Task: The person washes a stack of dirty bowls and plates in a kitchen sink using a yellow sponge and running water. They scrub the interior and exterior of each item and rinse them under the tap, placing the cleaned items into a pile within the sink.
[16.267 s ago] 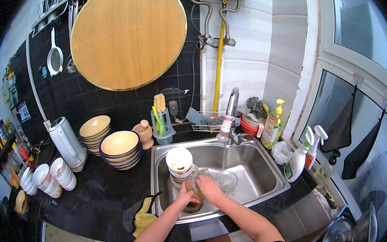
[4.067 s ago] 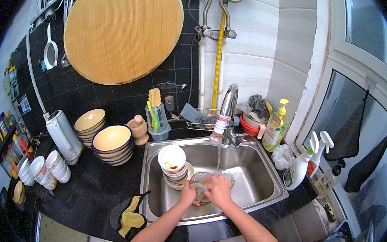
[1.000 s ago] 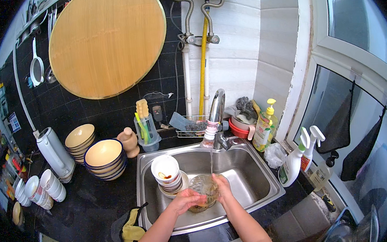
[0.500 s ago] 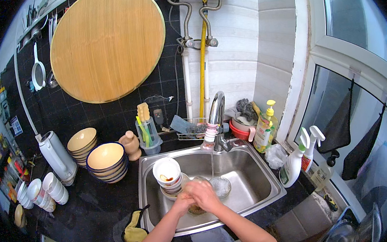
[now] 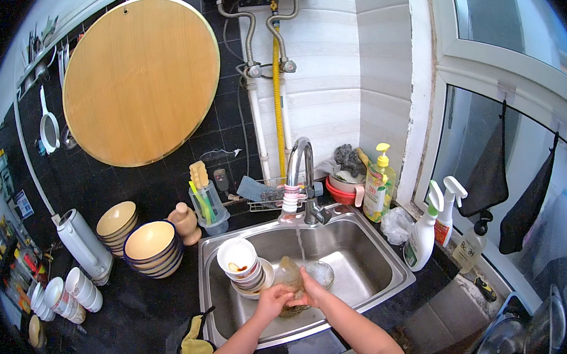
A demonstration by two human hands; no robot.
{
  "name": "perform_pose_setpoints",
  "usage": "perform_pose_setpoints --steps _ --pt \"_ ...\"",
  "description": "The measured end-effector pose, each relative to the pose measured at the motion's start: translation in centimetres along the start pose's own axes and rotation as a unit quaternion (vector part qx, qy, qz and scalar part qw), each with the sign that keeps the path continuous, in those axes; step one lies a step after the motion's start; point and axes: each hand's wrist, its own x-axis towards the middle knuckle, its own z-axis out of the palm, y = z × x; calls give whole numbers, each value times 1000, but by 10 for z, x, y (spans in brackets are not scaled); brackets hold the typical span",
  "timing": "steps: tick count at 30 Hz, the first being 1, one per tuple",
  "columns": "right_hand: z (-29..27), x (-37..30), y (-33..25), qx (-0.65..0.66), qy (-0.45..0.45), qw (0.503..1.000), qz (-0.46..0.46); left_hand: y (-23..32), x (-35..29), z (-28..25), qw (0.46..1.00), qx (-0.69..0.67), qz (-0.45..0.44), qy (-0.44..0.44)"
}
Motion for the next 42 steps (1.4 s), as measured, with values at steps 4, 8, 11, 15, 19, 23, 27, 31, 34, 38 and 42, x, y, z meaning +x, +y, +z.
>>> perform_pose_setpoints --steps 4,8,11,15,19,23,27,31,34,38,42 --pt "-3 6 4 -14 78 996 -29 12 -5 3 939 328 104 -4" --pt "-20 12 1 -28 139 989 -42 6 12 3 903 394 167 -32" --pt "-33 16 -4 23 256 945 -204 13 36 6 874 452 171 -51" --pt "-22 2 -24 184 428 807 -362 -6 54 13 830 514 176 -129" --pt "-35 10 -18 211 433 805 -346 -39 63 38 794 555 155 -193" --pt "-34 15 -17 207 410 821 -339 -52 65 56 799 557 129 -185" --pt "-26 8 -17 211 387 842 -311 -66 68 57 820 536 125 -154" --pt "-23 4 -18 208 356 870 -270 -29 57 38 848 484 203 -70" --pt "-30 9 -14 201 306 893 -260 -14 45 8 810 580 80 30" --pt "-31 13 -14 189 292 904 -248 -11 23 -17 781 568 -260 1" --pt "-30 11 -13 168 263 922 -229 -37 14 -23 822 371 -431 34"
